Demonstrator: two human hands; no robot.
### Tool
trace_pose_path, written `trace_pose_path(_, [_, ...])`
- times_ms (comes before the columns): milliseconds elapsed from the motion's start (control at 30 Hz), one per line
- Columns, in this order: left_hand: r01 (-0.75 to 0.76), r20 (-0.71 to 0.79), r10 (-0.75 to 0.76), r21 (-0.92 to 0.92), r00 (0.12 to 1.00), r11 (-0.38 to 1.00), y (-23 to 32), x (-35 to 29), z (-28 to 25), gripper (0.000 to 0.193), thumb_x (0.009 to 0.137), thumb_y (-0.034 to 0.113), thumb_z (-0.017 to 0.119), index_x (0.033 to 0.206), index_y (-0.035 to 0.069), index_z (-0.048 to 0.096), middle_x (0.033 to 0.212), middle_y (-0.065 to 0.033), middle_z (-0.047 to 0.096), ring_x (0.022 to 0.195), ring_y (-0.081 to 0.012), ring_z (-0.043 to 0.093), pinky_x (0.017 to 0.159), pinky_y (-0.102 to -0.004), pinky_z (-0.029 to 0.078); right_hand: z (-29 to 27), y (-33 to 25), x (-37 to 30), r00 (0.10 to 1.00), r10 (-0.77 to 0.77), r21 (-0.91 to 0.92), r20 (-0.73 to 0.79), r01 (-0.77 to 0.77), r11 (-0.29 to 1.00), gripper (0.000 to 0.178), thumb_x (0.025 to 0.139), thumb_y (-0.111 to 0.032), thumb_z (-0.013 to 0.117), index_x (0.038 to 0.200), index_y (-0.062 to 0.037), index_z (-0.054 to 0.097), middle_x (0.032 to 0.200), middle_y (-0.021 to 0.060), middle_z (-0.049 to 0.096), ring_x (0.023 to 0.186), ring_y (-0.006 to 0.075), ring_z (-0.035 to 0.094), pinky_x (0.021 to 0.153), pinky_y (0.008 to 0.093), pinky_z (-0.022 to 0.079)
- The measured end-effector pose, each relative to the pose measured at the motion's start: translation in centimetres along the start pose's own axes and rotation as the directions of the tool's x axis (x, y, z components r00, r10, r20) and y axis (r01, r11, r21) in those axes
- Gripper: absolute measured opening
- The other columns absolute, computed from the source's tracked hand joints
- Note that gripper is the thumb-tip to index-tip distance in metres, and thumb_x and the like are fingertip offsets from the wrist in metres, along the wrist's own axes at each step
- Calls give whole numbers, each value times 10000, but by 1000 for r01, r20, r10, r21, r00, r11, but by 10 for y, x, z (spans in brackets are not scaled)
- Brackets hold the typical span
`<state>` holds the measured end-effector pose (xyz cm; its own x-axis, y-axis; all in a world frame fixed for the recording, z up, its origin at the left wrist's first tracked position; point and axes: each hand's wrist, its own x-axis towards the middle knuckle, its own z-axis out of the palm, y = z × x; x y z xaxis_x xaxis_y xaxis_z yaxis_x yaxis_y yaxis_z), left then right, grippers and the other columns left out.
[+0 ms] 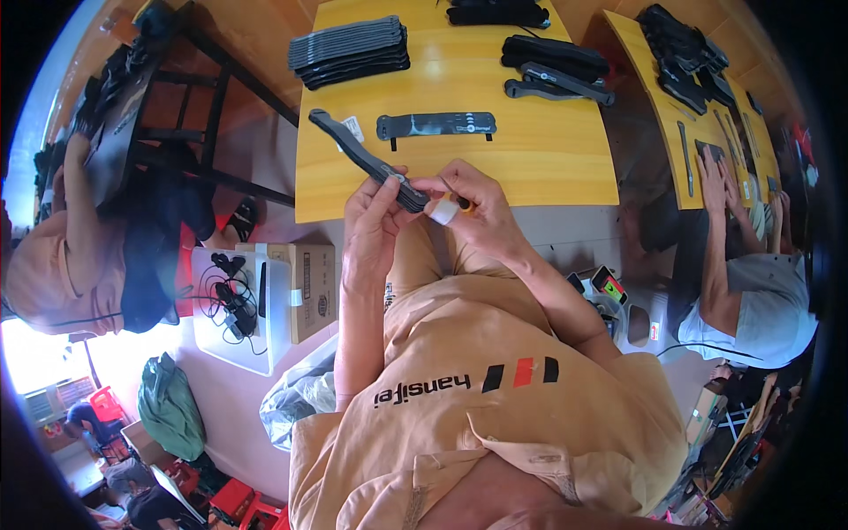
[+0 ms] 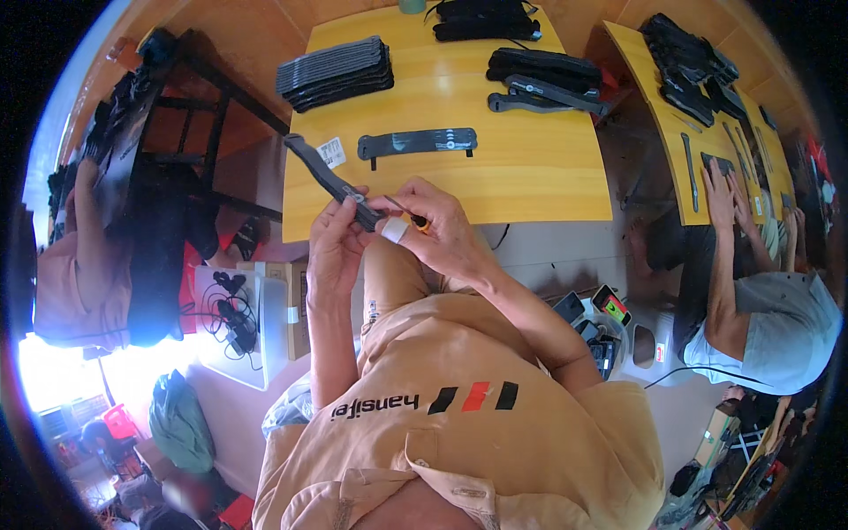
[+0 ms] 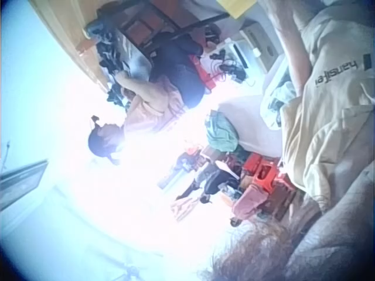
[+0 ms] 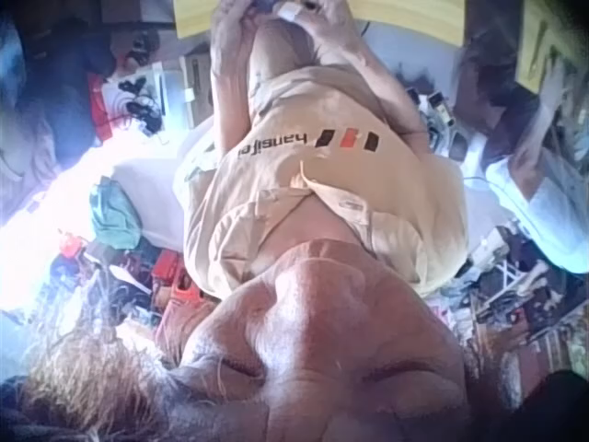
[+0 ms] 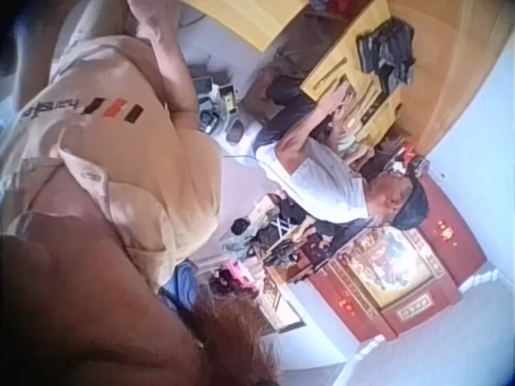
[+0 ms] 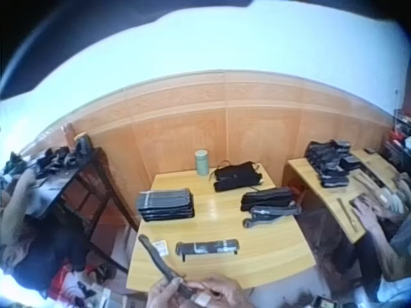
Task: Assembling and inspecting black textile straps or handles at a workbench.
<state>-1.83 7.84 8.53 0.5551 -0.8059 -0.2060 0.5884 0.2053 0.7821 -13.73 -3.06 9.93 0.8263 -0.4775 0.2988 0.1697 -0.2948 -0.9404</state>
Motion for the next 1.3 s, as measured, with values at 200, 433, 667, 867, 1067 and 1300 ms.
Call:
trace_pose_path(200, [-46, -21, 45, -81, 999, 996, 18, -8, 14, 225, 887, 143, 479, 1023, -36, 484, 870, -180, 613, 788, -243, 638, 675, -264, 552, -13, -8, -10, 998, -50, -142, -26, 46, 989, 398, 751, 33, 517, 1140, -48, 536, 932, 155, 605, 810, 254, 601, 689, 314, 472])
trace_pose_path(433, [-67, -15, 66, -94, 998, 993, 18, -10, 15, 230, 886, 139, 483, 1032, -38, 487, 900, -191, 613, 780, -218, 640, 664, -249, 552, -7, -26, -10, 981, -194, -338, -9, 179, 924, 483, 743, 37, 544, 1202, -104, 493, 966, 145, 612, 839, 280, 605, 689, 337, 490])
trace_pose_path(667, [-79, -31, 76, -117, 997, 990, 16, -10, 16, 215, 879, 127, 495, 1017, -39, 503, 891, -182, 617, 752, -166, 637, 660, -243, 553, -9, -25, -11, 984, -160, -412, 84, 180, 893, 518, 734, 31, 559, 1218, -139, 490, 808, 99, 631, 713, 246, 610, 610, 326, 489])
trace_pose_path(867, [-95, -17, 94, -68, 995, 993, 15, -10, 15, 234, 883, 127, 483, 1038, -48, 495, 888, -168, 617, 760, -162, 636, 657, -247, 557, -11, -28, -11, 982, -145, -507, 117, 185, 842, 527, 721, 34, 556, 1214, -143, 497, 751, 91, 619, 670, 242, 600, 586, 338, 482])
trace_pose_path(1067, [-159, -70, 168, 116, 983, 980, 9, -13, 22, 236, 883, 126, 482, 1046, -44, 491, 875, -134, 619, 746, -147, 632, 650, -246, 551, -13, -33, -10, 977, -165, -540, 137, 213, 814, 569, 701, 51, 548, 1230, -148, 481, 727, 81, 610, 650, 246, 590, 584, 340, 482])
trace_pose_path(1300, [-178, -91, 183, 61, 979, 982, 13, -12, 23, 221, 850, 94, 543, 1025, -33, 493, 875, -124, 614, 796, -160, 623, 634, -234, 539, -19, -28, -11, 982, -146, -544, 118, 187, 818, 598, 706, 53, 545, 1245, -193, 464, 717, 82, 610, 626, 255, 589, 566, 345, 486])
